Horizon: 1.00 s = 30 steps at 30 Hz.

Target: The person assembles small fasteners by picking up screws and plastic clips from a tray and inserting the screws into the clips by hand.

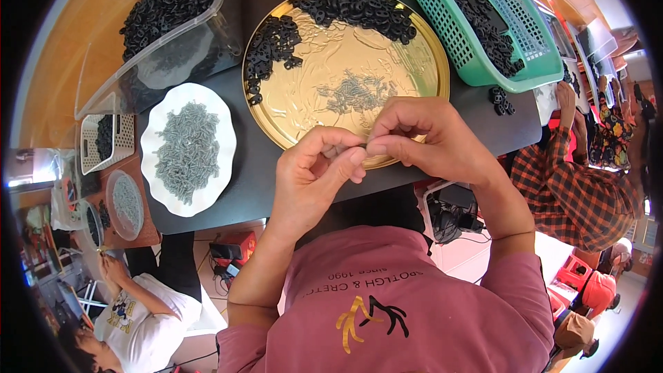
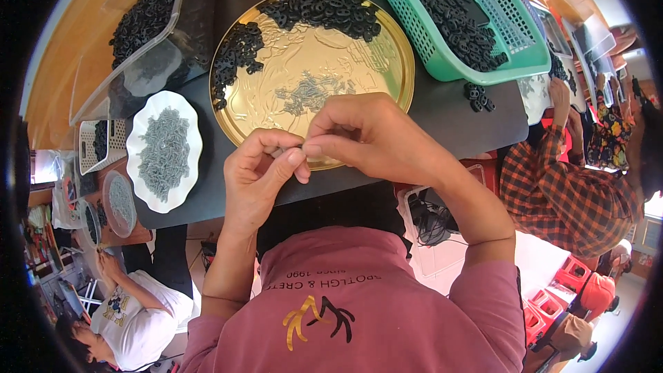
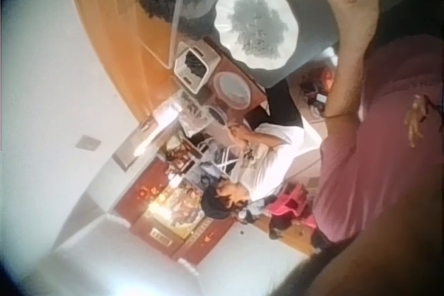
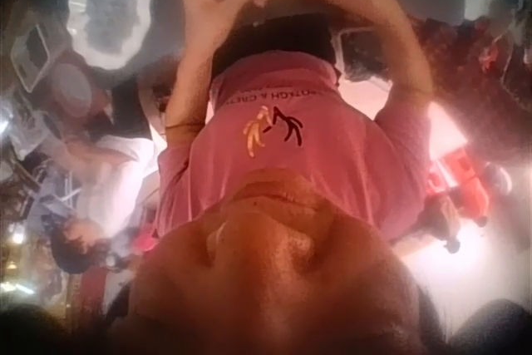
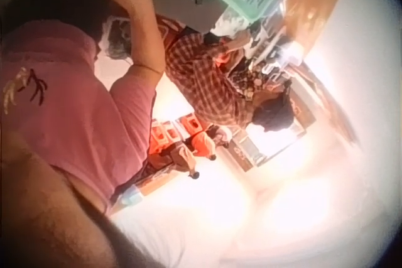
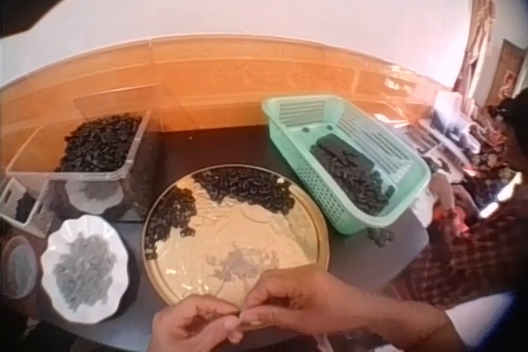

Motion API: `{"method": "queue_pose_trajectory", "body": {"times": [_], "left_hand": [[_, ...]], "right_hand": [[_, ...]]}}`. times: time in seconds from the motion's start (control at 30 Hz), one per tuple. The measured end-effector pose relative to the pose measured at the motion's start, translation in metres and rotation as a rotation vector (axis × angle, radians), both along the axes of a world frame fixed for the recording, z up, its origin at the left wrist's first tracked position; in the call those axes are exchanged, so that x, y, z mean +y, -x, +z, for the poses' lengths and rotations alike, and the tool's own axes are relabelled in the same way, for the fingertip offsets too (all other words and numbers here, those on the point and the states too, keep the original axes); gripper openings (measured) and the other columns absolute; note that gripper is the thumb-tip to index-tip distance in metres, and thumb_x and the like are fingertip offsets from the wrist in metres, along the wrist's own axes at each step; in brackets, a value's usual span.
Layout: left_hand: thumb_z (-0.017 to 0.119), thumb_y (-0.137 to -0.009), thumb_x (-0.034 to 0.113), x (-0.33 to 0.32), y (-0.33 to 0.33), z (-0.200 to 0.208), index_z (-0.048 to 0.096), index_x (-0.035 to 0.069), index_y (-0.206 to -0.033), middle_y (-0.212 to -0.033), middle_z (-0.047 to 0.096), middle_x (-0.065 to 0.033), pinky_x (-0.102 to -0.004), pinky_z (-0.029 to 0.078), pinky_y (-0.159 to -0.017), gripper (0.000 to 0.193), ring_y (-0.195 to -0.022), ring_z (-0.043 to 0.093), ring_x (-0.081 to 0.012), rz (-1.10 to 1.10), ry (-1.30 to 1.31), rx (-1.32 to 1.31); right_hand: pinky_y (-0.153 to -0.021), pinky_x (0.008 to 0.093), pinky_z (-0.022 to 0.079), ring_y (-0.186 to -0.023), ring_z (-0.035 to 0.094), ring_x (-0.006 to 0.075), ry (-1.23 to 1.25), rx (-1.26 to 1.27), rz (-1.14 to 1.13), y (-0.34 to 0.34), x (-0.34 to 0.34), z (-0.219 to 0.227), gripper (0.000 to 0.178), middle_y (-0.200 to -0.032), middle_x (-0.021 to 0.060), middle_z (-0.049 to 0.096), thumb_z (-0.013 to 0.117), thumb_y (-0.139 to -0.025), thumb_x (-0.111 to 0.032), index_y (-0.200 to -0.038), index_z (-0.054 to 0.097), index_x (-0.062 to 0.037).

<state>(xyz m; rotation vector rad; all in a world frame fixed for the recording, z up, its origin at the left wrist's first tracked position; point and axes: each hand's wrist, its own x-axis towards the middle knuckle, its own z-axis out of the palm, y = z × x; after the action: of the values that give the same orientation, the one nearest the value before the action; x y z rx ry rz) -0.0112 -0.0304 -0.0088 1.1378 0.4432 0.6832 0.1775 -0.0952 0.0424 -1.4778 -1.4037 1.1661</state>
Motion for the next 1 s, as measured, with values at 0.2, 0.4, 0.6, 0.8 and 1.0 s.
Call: {"method": "queue_pose_trajectory", "body": {"times": [0.2,0.4,0.6,0.8,1.0], "left_hand": [[0.059,-0.090,0.001,0.010,0.004,-0.003,0.056,-0.004,-0.100,-0.093,0.067,-0.0116,-0.0225,0.052,-0.068,0.012,-0.075,0.061,-0.0098,0.108,-0.061,0.031],[0.059,-0.090,0.001,0.015,0.009,-0.007,0.056,-0.004,-0.100,-0.096,0.066,-0.0144,-0.0234,0.052,-0.069,0.011,-0.075,0.062,-0.0114,0.103,-0.079,-0.022],[0.059,-0.090,0.000,0.016,0.010,-0.009,0.056,-0.004,-0.100,-0.095,0.066,-0.0138,-0.0237,0.052,-0.069,0.011,-0.076,0.062,-0.0115,0.088,-0.090,-0.016],[0.059,-0.090,0.001,0.015,0.011,-0.008,0.056,-0.004,-0.100,-0.095,0.066,-0.0131,-0.0234,0.052,-0.069,0.012,-0.076,0.062,-0.0113,0.087,-0.073,0.004],[0.060,-0.090,0.000,0.015,0.011,-0.007,0.057,-0.004,-0.100,-0.095,0.066,-0.0123,-0.0227,0.051,-0.069,0.011,-0.076,0.061,-0.0107,0.090,-0.065,0.007]], "right_hand": [[-0.053,0.0193,0.039,-0.063,0.048,0.0030,-0.028,-0.013,-0.095,-0.011,0.036,-0.009,0.013,-0.072,-0.0013,0.058,0.065,-0.087,-0.012,-0.085,0.063,0.0013],[-0.061,0.0314,0.048,-0.062,0.061,0.0205,-0.216,-0.595,-0.075,-0.037,0.077,-0.027,0.017,-0.073,0.0115,0.064,0.064,-0.083,-0.015,-0.088,0.066,0.0019],[-0.067,0.0383,0.050,-0.072,0.065,0.0308,-0.100,-0.875,0.027,-0.029,0.095,-0.029,0.015,-0.075,0.0169,0.066,0.063,-0.080,-0.015,-0.084,0.069,-0.0023],[-0.065,0.0416,0.048,-0.071,0.062,0.0353,-0.075,-0.988,0.068,-0.025,0.106,-0.028,0.014,-0.074,0.0184,0.064,0.060,-0.079,-0.013,-0.077,0.065,-0.0001],[-0.066,0.0414,0.048,-0.075,0.062,0.0352,-0.204,-1.028,0.142,-0.027,0.110,-0.034,0.012,-0.078,0.0174,0.063,0.057,-0.079,-0.010,-0.077,0.063,-0.0004]]}}
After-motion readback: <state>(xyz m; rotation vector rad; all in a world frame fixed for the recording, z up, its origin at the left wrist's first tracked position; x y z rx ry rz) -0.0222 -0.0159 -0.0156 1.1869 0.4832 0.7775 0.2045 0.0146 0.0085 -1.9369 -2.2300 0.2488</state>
